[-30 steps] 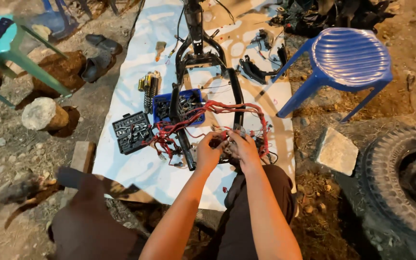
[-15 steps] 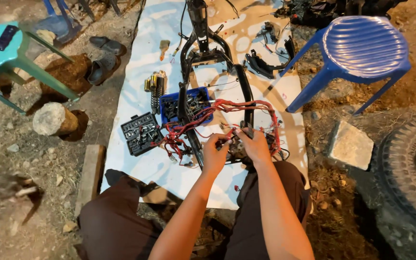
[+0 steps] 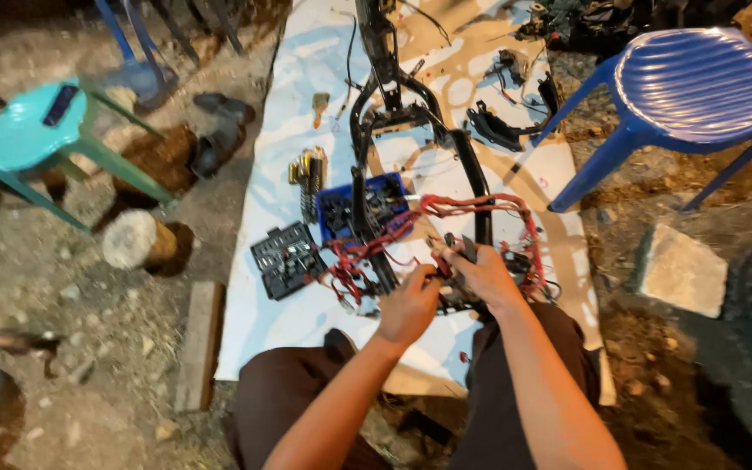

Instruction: The person sits on the ground and works on a motorcycle wiring harness, stripping wire ends and twisting them together by hand. The person handles the red and black wires and a black plastic connector, organizing the bundle on a white sheet.

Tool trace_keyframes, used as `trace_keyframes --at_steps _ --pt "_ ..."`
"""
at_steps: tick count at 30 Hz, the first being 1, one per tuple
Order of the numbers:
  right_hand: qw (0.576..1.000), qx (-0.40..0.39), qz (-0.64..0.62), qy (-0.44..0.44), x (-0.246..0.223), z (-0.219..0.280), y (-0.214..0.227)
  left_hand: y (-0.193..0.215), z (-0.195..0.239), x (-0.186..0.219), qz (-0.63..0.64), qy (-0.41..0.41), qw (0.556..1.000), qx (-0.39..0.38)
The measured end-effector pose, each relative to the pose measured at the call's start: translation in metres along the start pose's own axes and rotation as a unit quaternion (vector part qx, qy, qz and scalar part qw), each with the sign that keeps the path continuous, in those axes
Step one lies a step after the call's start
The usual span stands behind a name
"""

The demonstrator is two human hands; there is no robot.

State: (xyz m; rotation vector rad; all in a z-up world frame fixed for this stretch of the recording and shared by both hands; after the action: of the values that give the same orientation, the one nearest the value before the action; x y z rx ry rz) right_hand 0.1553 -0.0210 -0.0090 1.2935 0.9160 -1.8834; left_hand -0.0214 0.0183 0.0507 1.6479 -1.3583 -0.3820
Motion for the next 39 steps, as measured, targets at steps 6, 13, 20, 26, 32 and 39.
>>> trace_keyframes --at_steps 6,13,20,26,32,39 --pt "0.99 -0.098 0.035 0.096 -0.043 0.01 -0.025 0.025 -0.013 -0.008 0.012 0.059 0.998 -0.011" --pt "0.998 -0.039 0.054 0.01 -0.041 0.016 -0.003 0.023 -0.02 -0.009 0.127 0.153 0.976 0.086" --pt "0.981 -0.014 0.153 0.121 -0.001 -0.013 -0.006 -0.032 0.002 -0.037 0.397 0.294 0.863 0.107" --pt "0.991 -0.008 0.055 0.123 0.029 -0.037 -0.022 -0.048 0.0 -0.05 0.531 0.299 0.79 0.057" --pt "0.998 0.039 -0.041 0.042 -0.008 -0.021 -0.031 -0.039 0.002 -0.046 0.541 0.311 0.781 -0.013" --pt "0.97 -0.015 -0.211 -0.12 -0.014 -0.014 -0.036 -0.051 0.007 -0.047 0.549 0.325 0.769 -0.029"
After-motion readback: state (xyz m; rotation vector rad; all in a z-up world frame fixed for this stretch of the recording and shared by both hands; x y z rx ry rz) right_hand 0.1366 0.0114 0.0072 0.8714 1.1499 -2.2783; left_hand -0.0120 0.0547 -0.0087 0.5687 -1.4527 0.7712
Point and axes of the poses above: each hand's wrist, its own z-axis away from the middle knuckle, its own y-axis out of the back of the hand, x = y × z, the point moved 3 cm from there along -z, towards the middle knuckle, and after that the axes turned 9 degrees about -z, right-handed, at the moved point
